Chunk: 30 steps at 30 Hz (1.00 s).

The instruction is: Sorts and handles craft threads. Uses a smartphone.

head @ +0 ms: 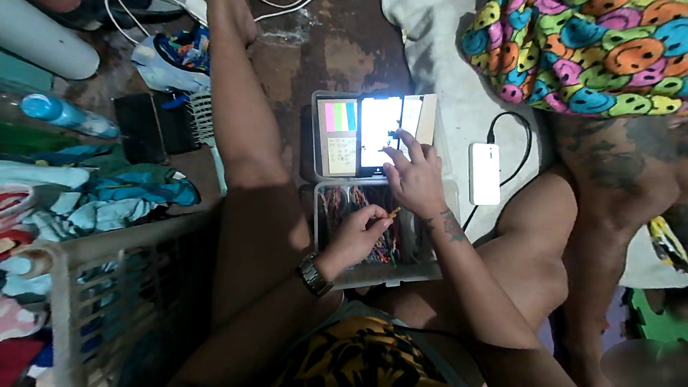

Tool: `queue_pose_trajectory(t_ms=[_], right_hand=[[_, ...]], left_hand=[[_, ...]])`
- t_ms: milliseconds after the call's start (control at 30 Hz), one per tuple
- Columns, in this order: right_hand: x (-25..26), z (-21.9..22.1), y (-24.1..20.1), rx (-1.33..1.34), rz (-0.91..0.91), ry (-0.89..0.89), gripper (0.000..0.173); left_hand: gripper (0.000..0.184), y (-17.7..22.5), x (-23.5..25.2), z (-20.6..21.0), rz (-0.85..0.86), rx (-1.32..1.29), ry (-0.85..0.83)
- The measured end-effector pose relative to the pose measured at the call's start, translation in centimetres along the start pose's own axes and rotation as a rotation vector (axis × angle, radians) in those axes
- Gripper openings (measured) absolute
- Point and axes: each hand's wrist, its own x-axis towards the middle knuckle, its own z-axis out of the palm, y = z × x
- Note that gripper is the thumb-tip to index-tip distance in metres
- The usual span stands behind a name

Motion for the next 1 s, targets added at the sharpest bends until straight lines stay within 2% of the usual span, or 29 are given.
queue_pose_trajectory(t_ms=[367,1000], right_hand=[[0.34,-0.37,0.19,-0.022,-0.078,-0.065,0.045],[0.29,-0.38,0.15,-0.032,-0.102,-0.055,0.046]], left_hand=[[0.019,0.08,-0.09,0.05,-0.004,-0.003,-0.016],[0.019,-0.01,-0.05,0.07,0.0,-0.006,-0.023]])
